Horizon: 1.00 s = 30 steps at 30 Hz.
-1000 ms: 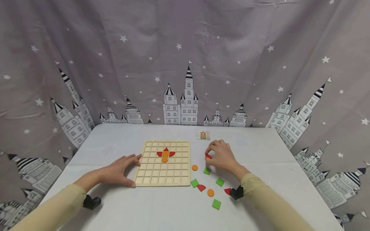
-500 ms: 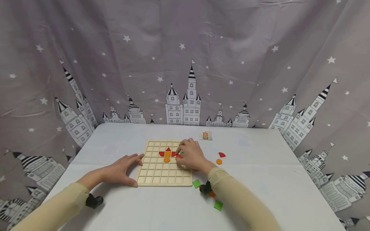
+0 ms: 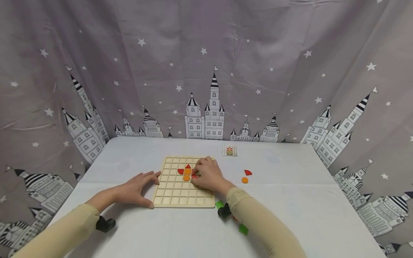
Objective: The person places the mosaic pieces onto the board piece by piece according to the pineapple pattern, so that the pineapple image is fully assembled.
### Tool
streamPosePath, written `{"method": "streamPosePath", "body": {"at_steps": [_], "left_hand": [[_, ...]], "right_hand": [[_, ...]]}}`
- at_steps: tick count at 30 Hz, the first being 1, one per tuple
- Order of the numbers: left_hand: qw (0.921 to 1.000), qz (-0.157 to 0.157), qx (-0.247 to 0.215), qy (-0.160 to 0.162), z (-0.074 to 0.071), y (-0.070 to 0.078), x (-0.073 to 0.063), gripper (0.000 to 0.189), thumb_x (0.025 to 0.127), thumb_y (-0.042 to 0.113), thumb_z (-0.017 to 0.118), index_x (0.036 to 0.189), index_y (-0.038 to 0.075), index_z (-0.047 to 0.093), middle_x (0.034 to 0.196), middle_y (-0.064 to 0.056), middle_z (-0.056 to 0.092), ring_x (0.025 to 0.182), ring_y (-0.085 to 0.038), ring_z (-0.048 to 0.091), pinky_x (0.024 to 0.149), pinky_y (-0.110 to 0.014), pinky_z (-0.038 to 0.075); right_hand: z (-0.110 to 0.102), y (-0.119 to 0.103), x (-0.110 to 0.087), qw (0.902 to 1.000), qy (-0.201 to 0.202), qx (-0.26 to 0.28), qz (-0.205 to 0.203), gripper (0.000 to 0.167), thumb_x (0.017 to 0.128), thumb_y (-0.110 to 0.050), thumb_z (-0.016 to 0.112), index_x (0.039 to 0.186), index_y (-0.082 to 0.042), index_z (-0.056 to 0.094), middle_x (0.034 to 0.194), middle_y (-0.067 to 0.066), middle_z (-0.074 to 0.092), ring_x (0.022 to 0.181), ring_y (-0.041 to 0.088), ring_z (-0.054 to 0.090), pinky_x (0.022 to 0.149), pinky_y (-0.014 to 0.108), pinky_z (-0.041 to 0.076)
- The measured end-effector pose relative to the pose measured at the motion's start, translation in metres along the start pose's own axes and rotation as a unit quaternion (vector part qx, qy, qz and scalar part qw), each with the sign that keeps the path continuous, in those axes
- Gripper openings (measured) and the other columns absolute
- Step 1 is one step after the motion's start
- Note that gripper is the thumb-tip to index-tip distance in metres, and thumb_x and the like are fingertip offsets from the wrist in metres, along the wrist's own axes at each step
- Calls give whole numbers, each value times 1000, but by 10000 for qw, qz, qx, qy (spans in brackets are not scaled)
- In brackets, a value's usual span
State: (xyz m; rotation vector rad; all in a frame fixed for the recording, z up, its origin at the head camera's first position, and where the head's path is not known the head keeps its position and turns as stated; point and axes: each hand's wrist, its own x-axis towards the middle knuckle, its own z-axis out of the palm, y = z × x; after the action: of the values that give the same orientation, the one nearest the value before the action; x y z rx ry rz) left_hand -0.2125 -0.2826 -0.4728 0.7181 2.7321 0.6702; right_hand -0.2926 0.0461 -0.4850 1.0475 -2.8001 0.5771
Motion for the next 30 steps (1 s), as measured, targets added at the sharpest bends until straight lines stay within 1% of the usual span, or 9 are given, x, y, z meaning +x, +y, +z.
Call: {"method": "streamPosePath", "body": {"at_steps": [4, 8, 12, 15, 19, 22, 27, 29, 30], "left_hand": [[9999, -100, -14, -40, 0, 1, 1, 71, 73, 59, 86, 123, 21, 53, 165, -12, 31, 151, -45, 22, 121, -66, 10], [9999, -140, 16, -58, 0, 0, 1, 72, 73, 60, 86, 124, 22, 53, 166, -11, 30, 151, -44, 21, 122, -65, 10], [9999, -92, 57, -47, 0, 0, 2, 72, 73, 61, 85, 124, 22, 52, 165, -12, 31, 151, -45, 22, 122, -65, 10], [10000, -50, 59, -31, 0, -1, 2, 72, 73, 60, 86, 124, 21, 53, 165, -14, 31, 150, -46, 23, 121, -67, 11], [9999, -120, 35, -46, 1, -1, 2, 73, 72, 61, 86, 123, 22, 53, 165, -12, 31, 151, -45, 22, 121, -66, 11], [9998, -173, 21, -64, 2, -2, 2, 73, 71, 63, 85, 123, 23, 52, 165, -11, 31, 152, -43, 22, 122, -65, 11], [9999, -150, 30, -50, 2, -1, 2, 74, 71, 63, 85, 123, 23, 53, 165, -11, 31, 151, -44, 22, 122, -65, 11], [9999, -124, 47, -31, 2, -1, 2, 74, 71, 63, 85, 123, 22, 53, 165, -12, 32, 151, -45, 22, 121, -66, 11], [9999, -100, 53, -17, 1, -1, 2, 73, 72, 62, 86, 123, 21, 53, 165, -13, 32, 151, -46, 22, 121, -67, 12]], "right_hand": [[-1, 0, -1, 10000, -39, 1, 0, 20, 88, -43, 78, 98, -26, 78, 116, -6, 62, 111, 18, 48, 96, 40, 41], [-6, 3, -3, 9999, -110, 24, 107, 15, 89, -38, 75, 99, -27, 78, 115, -8, 61, 112, 17, 48, 98, 40, 41], [-8, 5, -5, 9997, -134, 42, 205, 11, 88, -33, 73, 96, -27, 78, 113, -8, 62, 113, 17, 48, 101, 40, 40], [-9, 5, -6, 9996, -153, 146, 210, 9, 88, -33, 74, 94, -27, 77, 114, -7, 62, 114, 17, 48, 100, 41, 40], [-9, 2, -7, 9993, -163, 303, 165, 8, 88, -35, 77, 91, -27, 76, 115, -6, 62, 113, 18, 48, 98, 42, 41], [-10, 1, -7, 9993, -172, 282, 172, 10, 89, -37, 78, 90, -27, 76, 114, -6, 62, 110, 18, 48, 96, 41, 41], [-23, 9, -8, 9987, -56, 412, 296, 11, 91, -36, 76, 97, -26, 77, 114, -5, 62, 110, 20, 47, 97, 41, 41], [-31, 15, -10, 9980, 36, 498, 382, 14, 92, -35, 75, 100, -25, 78, 116, -4, 62, 112, 22, 47, 101, 44, 40], [-36, 19, -11, 9975, 64, 550, 434, 16, 92, -35, 75, 103, -23, 78, 117, -3, 62, 115, 23, 47, 106, 46, 38]]}}
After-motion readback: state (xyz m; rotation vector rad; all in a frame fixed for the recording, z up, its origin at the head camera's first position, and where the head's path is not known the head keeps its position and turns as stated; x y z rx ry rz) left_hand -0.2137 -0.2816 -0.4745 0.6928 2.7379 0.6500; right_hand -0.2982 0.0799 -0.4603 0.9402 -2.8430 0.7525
